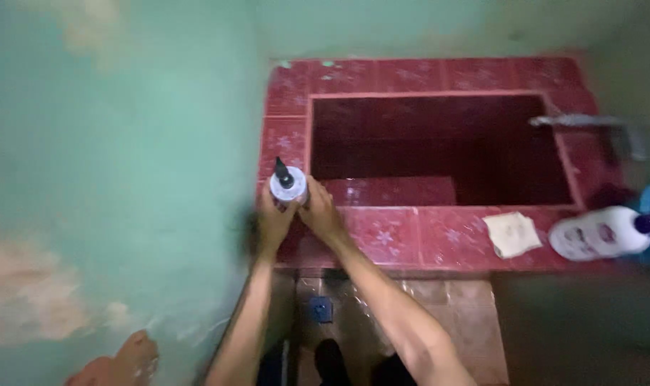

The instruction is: The person unpacks various toiletries from a blue bag and places them on the tiled sink counter. They remove bottles, tubes, and a small brush, arranging them in a row. Finally, they pour liquid from a pouch into a pump bottle and place it with the others.

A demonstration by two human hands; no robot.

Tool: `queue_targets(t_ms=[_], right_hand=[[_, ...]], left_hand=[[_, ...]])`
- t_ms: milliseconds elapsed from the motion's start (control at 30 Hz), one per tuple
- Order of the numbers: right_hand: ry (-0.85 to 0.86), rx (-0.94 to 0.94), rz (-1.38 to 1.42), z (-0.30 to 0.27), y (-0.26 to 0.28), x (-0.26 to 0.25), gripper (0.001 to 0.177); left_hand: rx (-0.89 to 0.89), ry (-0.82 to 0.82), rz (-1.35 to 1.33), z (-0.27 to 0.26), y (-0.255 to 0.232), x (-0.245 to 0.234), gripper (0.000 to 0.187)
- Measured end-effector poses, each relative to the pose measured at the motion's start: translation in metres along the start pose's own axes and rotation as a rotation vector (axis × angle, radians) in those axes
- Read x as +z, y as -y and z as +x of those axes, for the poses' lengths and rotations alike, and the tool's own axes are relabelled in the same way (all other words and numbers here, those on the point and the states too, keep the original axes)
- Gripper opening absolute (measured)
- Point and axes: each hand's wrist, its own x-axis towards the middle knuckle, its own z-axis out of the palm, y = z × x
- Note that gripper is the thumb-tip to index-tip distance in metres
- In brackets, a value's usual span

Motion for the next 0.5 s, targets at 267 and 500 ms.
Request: queue_targets(t_ms=[267, 500], right_hand=[[-0.118, 0.398, -0.039, -0.064, 0.059, -0.149, 0.074], [-0.340, 0.441, -0.144, -0.140, 0.026, -0.254, 0.073]], left_hand=[[0.108, 0.222, 0.100, -0.060, -0.035, 0.107, 0.080], [0.054, 0.472, 0.158, -0.108, -0.068, 0.216, 0.078]])
